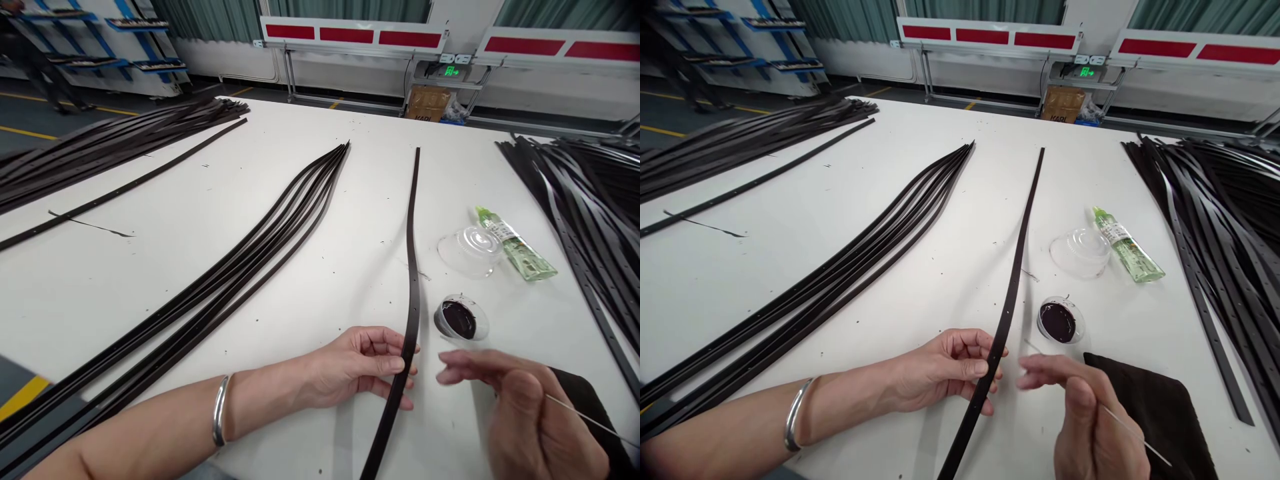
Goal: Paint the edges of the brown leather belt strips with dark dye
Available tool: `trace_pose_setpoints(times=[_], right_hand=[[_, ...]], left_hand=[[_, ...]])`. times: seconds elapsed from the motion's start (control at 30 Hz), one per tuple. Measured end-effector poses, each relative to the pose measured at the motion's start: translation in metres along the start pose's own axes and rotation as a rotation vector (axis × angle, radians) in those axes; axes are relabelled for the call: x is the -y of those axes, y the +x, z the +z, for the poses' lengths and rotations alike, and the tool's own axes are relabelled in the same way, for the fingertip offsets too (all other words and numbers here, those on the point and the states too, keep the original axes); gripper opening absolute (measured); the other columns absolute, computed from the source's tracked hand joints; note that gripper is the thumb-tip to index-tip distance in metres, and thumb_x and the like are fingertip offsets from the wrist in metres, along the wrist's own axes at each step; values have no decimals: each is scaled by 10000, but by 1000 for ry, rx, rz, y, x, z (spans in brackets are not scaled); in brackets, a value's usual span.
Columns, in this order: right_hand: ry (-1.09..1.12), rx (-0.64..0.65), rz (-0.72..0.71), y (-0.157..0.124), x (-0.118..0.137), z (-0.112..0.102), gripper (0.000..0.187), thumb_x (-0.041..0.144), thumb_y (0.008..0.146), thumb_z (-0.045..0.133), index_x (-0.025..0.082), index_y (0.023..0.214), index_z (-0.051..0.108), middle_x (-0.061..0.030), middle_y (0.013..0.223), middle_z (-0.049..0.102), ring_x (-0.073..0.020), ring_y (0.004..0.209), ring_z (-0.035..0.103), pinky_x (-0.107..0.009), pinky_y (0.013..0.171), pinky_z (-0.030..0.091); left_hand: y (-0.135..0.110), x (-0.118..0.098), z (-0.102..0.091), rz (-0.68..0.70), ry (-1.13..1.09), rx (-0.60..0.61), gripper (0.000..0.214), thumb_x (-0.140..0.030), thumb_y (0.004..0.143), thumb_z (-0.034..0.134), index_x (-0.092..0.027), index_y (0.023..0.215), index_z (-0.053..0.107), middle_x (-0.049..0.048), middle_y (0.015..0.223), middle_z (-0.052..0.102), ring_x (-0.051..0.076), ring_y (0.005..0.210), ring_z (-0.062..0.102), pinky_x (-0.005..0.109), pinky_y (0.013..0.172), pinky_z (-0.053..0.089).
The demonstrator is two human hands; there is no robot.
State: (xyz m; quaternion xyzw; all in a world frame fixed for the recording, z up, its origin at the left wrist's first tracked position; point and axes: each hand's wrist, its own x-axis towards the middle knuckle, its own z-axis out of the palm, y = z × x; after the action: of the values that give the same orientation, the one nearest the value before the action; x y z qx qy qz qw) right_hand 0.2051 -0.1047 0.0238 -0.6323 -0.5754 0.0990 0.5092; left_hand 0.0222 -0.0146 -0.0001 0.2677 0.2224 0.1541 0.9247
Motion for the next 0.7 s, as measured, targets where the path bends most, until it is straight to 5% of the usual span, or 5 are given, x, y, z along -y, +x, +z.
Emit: trace_pose_setpoints(times=[0.2,0.37,0.5,0.7], right_hand=[[140,143,222,6,-2,16,140,320,864,667,201,932,638,-41,957,710,-165,891,704,-226,723,594],[394,79,404,17,-6,22,246,293,728,803,172,829,614,-39,843,688,-147,725,679,-238,631,586],[367,3,462,34,-12,18,321,325,664,847,167,863,651,-46,860,694,-151,738,672,-226,602,554],[196,71,347,42,-16,3,335,417,854,669,196,1107,665,-81,1076,703,-201,938,692,-335,819,572]], left_hand=[[-2,-1,2,11,4,13,250,-205,785,766,-157,1015,681,55,904,660,154,816,656,367,787,573],[-3,0,4,-19,-2,17,264,-213,780,771,-152,1027,701,89,955,697,169,833,672,381,810,567],[-4,1,3,-74,-2,81,261,-224,780,767,-129,1019,725,107,946,709,194,850,686,398,823,565],[-5,-1,3,-71,6,22,266,-201,748,790,-118,995,733,90,889,708,172,804,681,379,819,571]])
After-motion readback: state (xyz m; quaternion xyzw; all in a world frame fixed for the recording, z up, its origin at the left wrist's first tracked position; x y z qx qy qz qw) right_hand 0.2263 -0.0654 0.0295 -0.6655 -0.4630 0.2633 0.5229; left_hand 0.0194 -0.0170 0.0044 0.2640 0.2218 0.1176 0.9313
